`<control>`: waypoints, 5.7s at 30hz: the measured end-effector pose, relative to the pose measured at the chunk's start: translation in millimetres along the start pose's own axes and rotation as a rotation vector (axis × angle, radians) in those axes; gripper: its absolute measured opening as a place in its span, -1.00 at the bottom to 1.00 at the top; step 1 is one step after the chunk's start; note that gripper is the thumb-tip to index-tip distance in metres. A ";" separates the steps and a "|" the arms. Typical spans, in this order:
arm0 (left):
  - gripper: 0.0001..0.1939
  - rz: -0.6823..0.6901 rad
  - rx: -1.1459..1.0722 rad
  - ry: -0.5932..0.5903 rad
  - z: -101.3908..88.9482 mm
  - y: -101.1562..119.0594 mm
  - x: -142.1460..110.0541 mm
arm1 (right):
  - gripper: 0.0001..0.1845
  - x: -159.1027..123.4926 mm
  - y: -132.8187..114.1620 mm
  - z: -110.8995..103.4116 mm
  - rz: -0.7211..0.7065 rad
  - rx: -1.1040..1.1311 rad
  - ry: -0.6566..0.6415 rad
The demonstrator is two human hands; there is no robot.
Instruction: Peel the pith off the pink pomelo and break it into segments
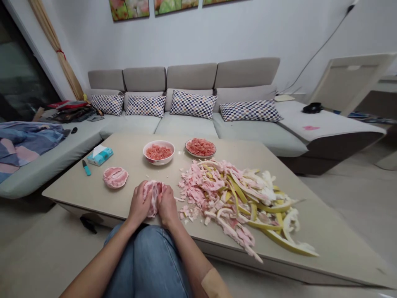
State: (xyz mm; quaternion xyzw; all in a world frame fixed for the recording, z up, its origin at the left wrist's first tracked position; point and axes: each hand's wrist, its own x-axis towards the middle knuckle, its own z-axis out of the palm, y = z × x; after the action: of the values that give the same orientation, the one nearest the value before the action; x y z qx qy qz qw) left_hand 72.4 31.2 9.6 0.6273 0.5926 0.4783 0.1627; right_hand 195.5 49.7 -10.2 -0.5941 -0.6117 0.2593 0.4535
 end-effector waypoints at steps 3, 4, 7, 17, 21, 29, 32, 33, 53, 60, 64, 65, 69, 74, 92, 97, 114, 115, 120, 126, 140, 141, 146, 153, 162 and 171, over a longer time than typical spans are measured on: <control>-0.59 -0.005 -0.029 -0.031 -3.1 -5.6 4.3 | -0.76 3.4 3.1 -4.0 -0.046 0.046 -0.038; -0.60 -0.011 -0.040 -0.036 -3.5 -7.2 5.8 | -0.75 4.6 4.0 -5.1 -0.054 0.059 -0.047; -0.61 -0.036 -0.081 -0.048 -4.4 -11.2 9.9 | -0.74 7.6 5.1 -7.7 -0.063 0.081 -0.067; -0.62 -0.137 -0.252 -0.108 -6.0 -18.1 27.2 | -0.84 23.4 6.6 -16.0 0.039 0.151 -0.183; -0.64 -0.210 -0.324 -0.096 -8.8 -27.2 31.9 | -0.86 32.6 11.4 -24.8 0.129 0.232 -0.230; -0.56 -0.378 -0.458 0.053 -7.2 -43.2 23.8 | -0.70 26.3 5.5 -55.6 0.343 0.487 -0.352; -0.53 -0.393 -0.501 0.088 -4.2 -39.9 20.6 | -0.64 25.8 -0.8 -54.9 0.376 0.564 -0.354; -0.51 -0.404 -0.512 0.104 -4.7 -39.1 19.7 | -0.63 25.5 -2.0 -54.2 0.388 0.592 -0.360; -0.49 -0.493 -0.431 0.184 -34.9 -58.0 10.0 | -0.72 23.4 4.2 -26.3 0.587 1.288 -0.428; -0.54 -0.316 -0.198 0.115 -59.3 -51.2 29.3 | -0.74 36.7 0.7 -62.3 0.559 1.295 -0.446; -0.58 -0.123 -0.004 0.132 -65.4 -16.4 22.9 | -0.65 30.5 -13.3 -69.0 0.514 1.268 -0.449; -0.61 -0.049 0.046 0.092 -64.7 -4.4 17.4 | -0.62 26.9 -18.2 -67.7 0.494 1.265 -0.433; -0.63 -0.038 -0.138 -0.352 -54.0 39.4 -9.3 | -0.56 7.0 -38.0 -62.5 0.449 1.262 -0.393; -0.71 0.051 -0.068 -0.463 -42.9 61.7 -23.6 | -0.56 -21.0 -47.6 -71.3 0.438 1.260 -0.368; -0.69 0.454 0.003 -0.481 -8.4 109.7 64.3 | -0.49 -56.0 -5.6 -130.2 0.433 1.082 -0.389; -0.74 0.445 0.066 -0.666 44.8 123.5 83.1 | -0.49 -59.5 1.6 -140.0 0.361 1.015 -0.414; -0.80 0.531 0.029 -0.594 10.0 116.3 6.8 | -0.72 -60.5 -10.6 -140.9 0.121 0.439 -0.164; -0.81 0.531 0.031 -0.579 7.9 116.1 5.2 | -0.75 -61.5 -13.5 -140.0 0.116 0.429 -0.165; -0.86 0.514 -0.013 -0.473 0.1 110.4 -5.4 | -0.77 -64.3 -22.1 -136.0 0.067 0.364 -0.172; -0.88 0.423 -0.034 -0.343 3.5 77.6 15.5 | -0.91 -64.4 -29.5 -137.1 -0.018 0.145 -0.197; -0.79 0.515 -0.012 -0.720 -10.7 117.7 37.8 | -0.63 -64.2 -3.1 -144.4 -0.262 -0.335 -0.104; -0.78 0.552 0.023 -0.734 -11.7 116.3 37.0 | -0.64 -63.8 -3.0 -146.7 -0.268 -0.366 -0.110; -0.79 0.665 0.224 -0.854 -17.6 116.0 36.6 | -0.61 -60.6 -8.3 -159.3 -0.302 -0.566 -0.199; -0.84 0.608 -0.001 -0.611 -9.7 107.3 26.2 | -0.54 -60.8 -9.0 -165.3 -0.349 -0.463 -0.178; -0.87 0.118 -0.291 -0.386 13.3 93.5 8.5 | -0.63 -61.8 -0.2 -156.2 -0.335 -0.133 -0.056; -0.81 0.164 -0.126 -0.398 40.0 61.5 38.9 | -0.64 -51.2 -0.2 -194.7 0.120 0.127 0.057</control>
State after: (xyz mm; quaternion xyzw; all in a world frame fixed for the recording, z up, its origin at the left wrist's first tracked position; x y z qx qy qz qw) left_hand 134.1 65.7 53.3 0.7440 0.4648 0.3927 0.2761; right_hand 357.5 -42.7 65.8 -0.6068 -0.5444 0.3073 0.4910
